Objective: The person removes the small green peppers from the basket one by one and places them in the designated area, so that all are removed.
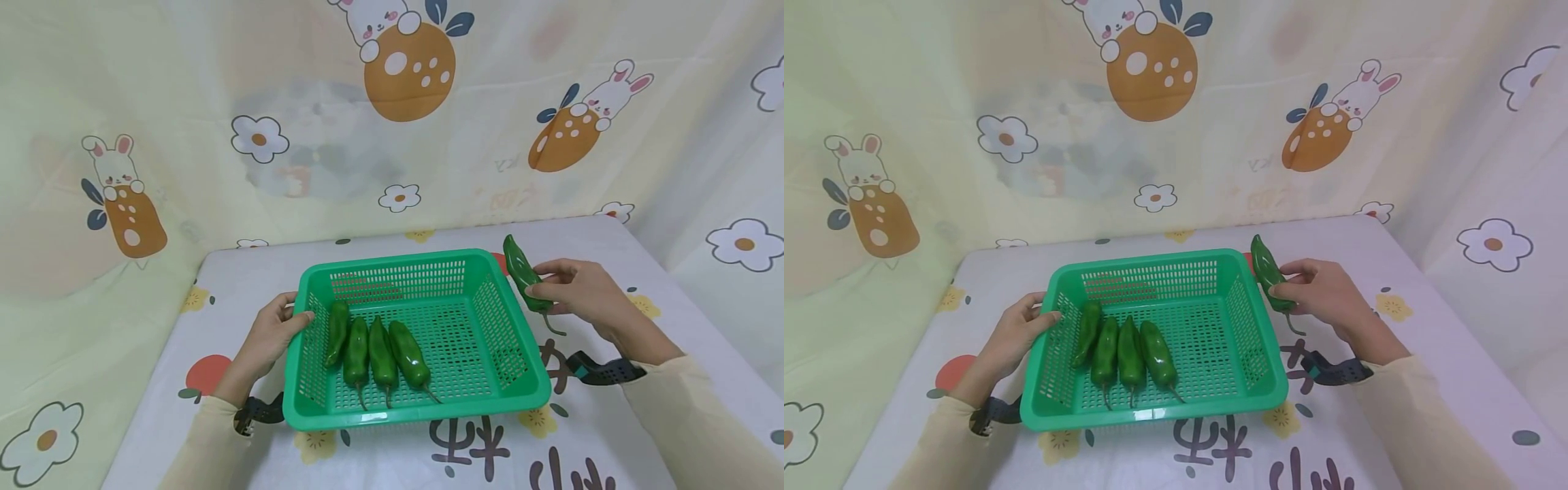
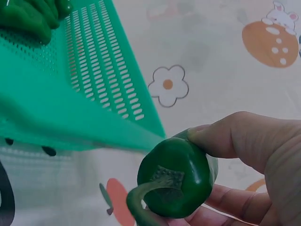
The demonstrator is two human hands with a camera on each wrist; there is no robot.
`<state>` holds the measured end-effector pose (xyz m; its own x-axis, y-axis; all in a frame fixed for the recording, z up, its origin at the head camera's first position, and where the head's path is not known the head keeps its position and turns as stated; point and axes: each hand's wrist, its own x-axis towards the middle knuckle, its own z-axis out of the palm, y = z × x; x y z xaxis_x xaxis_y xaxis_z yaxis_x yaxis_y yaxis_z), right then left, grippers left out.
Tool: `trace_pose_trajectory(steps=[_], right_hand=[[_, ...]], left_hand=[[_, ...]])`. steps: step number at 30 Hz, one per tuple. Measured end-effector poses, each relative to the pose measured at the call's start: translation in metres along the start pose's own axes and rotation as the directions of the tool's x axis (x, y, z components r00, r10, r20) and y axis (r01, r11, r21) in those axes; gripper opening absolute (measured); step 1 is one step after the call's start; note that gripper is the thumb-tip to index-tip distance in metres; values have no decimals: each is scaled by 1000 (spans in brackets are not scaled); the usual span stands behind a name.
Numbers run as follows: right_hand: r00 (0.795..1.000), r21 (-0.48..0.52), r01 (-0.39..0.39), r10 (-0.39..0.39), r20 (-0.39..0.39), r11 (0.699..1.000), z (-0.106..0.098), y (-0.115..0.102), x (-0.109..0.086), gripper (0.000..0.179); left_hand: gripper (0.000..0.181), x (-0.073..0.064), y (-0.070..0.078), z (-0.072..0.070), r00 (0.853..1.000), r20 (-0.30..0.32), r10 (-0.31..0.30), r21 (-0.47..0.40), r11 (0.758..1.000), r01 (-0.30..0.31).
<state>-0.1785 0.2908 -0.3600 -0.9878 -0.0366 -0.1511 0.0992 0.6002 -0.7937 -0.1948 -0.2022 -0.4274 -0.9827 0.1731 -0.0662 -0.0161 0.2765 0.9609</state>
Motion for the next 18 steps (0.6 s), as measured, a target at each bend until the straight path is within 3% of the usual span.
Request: trace_pose_trajectory(steps=[18], right_hand=[[997, 41, -78, 77, 18, 996, 9, 45, 11, 66]], left_hand=[[48, -1, 1, 0, 1000, -9, 6, 12, 1000, -6]])
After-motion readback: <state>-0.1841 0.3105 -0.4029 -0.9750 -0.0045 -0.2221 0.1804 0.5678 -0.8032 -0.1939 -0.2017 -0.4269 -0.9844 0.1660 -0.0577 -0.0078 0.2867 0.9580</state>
